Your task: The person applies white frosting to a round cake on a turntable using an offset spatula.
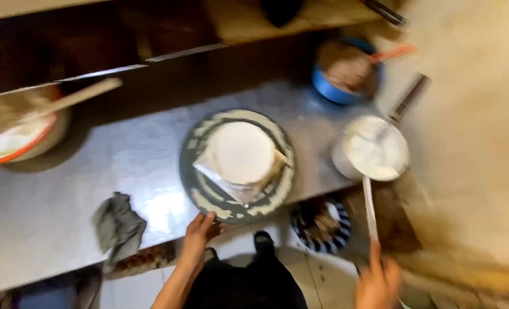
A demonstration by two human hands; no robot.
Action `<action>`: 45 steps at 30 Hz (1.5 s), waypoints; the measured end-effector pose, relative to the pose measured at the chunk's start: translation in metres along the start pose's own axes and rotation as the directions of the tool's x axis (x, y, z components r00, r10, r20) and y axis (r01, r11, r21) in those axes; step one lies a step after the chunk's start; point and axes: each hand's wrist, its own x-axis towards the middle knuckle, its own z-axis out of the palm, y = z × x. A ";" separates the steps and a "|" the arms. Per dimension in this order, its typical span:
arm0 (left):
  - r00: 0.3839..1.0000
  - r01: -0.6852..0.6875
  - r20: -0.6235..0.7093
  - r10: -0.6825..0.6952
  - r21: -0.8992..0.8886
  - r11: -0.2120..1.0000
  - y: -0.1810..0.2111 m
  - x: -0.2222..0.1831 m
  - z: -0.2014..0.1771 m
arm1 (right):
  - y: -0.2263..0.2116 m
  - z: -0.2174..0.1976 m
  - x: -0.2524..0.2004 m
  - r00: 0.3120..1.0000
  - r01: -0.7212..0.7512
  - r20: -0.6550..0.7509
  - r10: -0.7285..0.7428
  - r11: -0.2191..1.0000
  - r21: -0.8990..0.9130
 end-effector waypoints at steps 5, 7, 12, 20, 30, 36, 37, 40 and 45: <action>0.987 -0.095 -0.127 0.094 -0.002 0.996 0.055 0.009 -0.016 | -0.017 -0.002 -0.013 0.867 0.478 0.330 -0.373 0.810 -0.341; 0.985 -0.109 -0.135 0.109 0.003 0.994 0.065 0.007 -0.009 | -0.114 0.013 -0.014 0.901 0.390 0.330 -0.281 0.858 -0.335; 0.997 -0.025 -0.075 0.031 0.078 0.997 0.058 -0.006 0.003 | -0.284 0.030 -0.024 0.929 0.361 0.248 -0.276 0.827 -0.431; 0.996 -0.083 -0.031 0.086 0.094 0.992 0.038 0.002 -0.011 | -0.320 0.052 -0.024 0.900 0.415 0.317 -0.299 0.810 -0.414; 0.997 -0.073 0.001 0.073 -0.001 0.997 0.033 -0.006 0.000 | -0.328 0.060 -0.035 0.861 0.482 0.379 -0.339 0.782 -0.395; 0.997 -0.065 0.033 0.065 -0.007 0.998 0.020 -0.001 -0.005 | -0.329 0.059 -0.038 0.854 0.391 0.477 -0.208 0.861 -0.325; 0.997 -0.064 0.033 0.065 -0.007 0.998 0.021 -0.002 -0.005 | -0.315 0.056 -0.030 0.854 0.391 0.477 -0.208 0.861 -0.326; 0.998 -0.023 0.050 0.023 -0.007 1.000 0.026 -0.008 -0.005 | -0.281 0.038 -0.002 0.559 -0.271 0.825 0.082 0.958 0.088; 0.997 0.074 -0.022 -0.075 -0.020 0.997 0.028 -0.018 -0.011 | -0.164 0.012 0.048 0.817 -0.553 0.466 0.340 0.690 0.466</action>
